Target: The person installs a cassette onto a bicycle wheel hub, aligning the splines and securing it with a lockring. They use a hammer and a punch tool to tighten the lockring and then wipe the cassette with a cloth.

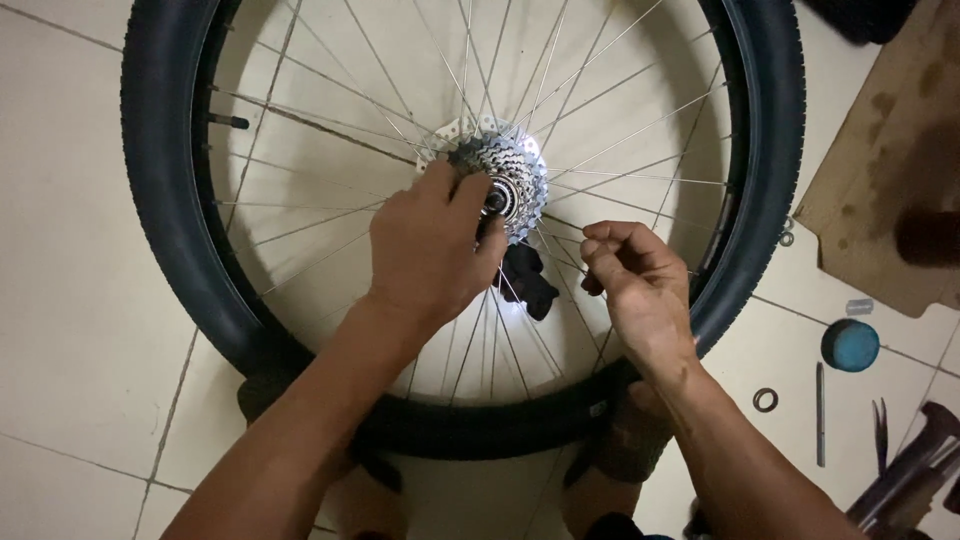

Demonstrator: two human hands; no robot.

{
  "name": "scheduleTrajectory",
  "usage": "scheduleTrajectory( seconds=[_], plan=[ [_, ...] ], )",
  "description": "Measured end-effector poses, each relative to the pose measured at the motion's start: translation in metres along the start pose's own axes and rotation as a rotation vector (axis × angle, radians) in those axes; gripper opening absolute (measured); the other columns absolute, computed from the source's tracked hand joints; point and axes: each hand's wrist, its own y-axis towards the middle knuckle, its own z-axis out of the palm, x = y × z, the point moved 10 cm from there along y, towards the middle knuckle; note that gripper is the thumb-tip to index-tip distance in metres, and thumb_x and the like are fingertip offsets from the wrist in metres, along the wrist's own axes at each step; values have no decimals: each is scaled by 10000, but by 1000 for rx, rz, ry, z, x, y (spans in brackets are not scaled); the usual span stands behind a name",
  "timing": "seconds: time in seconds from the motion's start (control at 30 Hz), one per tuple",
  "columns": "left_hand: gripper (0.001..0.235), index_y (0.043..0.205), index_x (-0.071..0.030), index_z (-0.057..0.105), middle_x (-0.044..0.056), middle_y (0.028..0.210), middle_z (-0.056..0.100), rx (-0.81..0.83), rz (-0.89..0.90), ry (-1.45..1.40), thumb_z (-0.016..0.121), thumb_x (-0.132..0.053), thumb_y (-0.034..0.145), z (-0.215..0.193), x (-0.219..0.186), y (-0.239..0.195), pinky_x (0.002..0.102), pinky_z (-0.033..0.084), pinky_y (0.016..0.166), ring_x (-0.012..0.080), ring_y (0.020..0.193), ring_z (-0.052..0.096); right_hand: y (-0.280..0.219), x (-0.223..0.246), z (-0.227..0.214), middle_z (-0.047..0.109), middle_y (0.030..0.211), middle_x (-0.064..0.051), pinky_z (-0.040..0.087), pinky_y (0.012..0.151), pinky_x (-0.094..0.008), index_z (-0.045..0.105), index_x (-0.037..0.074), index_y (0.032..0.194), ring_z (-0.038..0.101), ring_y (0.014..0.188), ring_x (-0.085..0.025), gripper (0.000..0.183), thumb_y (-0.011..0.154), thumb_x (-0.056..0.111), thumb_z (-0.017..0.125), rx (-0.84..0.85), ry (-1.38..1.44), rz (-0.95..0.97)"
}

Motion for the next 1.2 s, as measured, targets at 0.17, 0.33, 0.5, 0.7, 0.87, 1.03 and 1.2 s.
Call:
scheduleTrajectory(
  seconds=[0.17,0.33,0.5,0.7,0.87,1.03,1.2],
  plan=[
    [311,957,-129,693,41,802,560,-26,95,132,779,-285,702,11,-6,-1,381,526,544,244,622,661,2,-2,-3,626,719,-148,546,602,-316,726,-19,1059,625,600,-189,146,922,6,683,6,15,-15],
    [215,909,-134,691,25,791,548,5,136,187,763,-243,738,14,-12,-2,340,503,545,202,603,631,0,-4,-5,616,723,-145,535,604,-326,727,-13,1049,606,609,-183,133,926,11,684,2,37,-2],
    [234,890,-116,712,30,761,575,61,135,194,809,-220,704,12,-15,6,335,489,526,190,585,637,-2,-10,-9,606,732,-141,530,604,-321,726,-19,1054,608,608,-188,143,921,10,680,-19,20,41],
    [195,849,-112,703,37,762,561,41,161,197,773,-177,680,17,-15,3,350,477,539,219,576,630,-7,-1,-9,615,731,-154,538,604,-329,727,-25,1061,623,608,-198,151,924,13,677,-25,13,56],
    [240,920,-94,752,52,765,616,82,111,97,839,-208,726,3,-12,7,358,526,558,223,609,673,-8,-11,-13,605,725,-148,532,603,-331,728,-19,1059,614,605,-201,150,921,19,684,-40,18,70],
    [290,1000,-109,747,60,794,599,-15,70,29,838,-265,774,-22,-4,-1,391,523,549,273,595,648,-18,-8,-22,599,726,-131,513,620,-331,736,-5,1054,599,609,-200,152,918,48,692,-75,19,120],
    [371,1117,-59,705,105,944,641,-137,-145,-184,854,-173,797,-31,24,-24,392,553,723,326,807,691,-36,-17,-42,585,699,-127,458,611,-330,738,18,1034,575,606,-199,144,906,82,740,-174,-10,152]
  ],
)
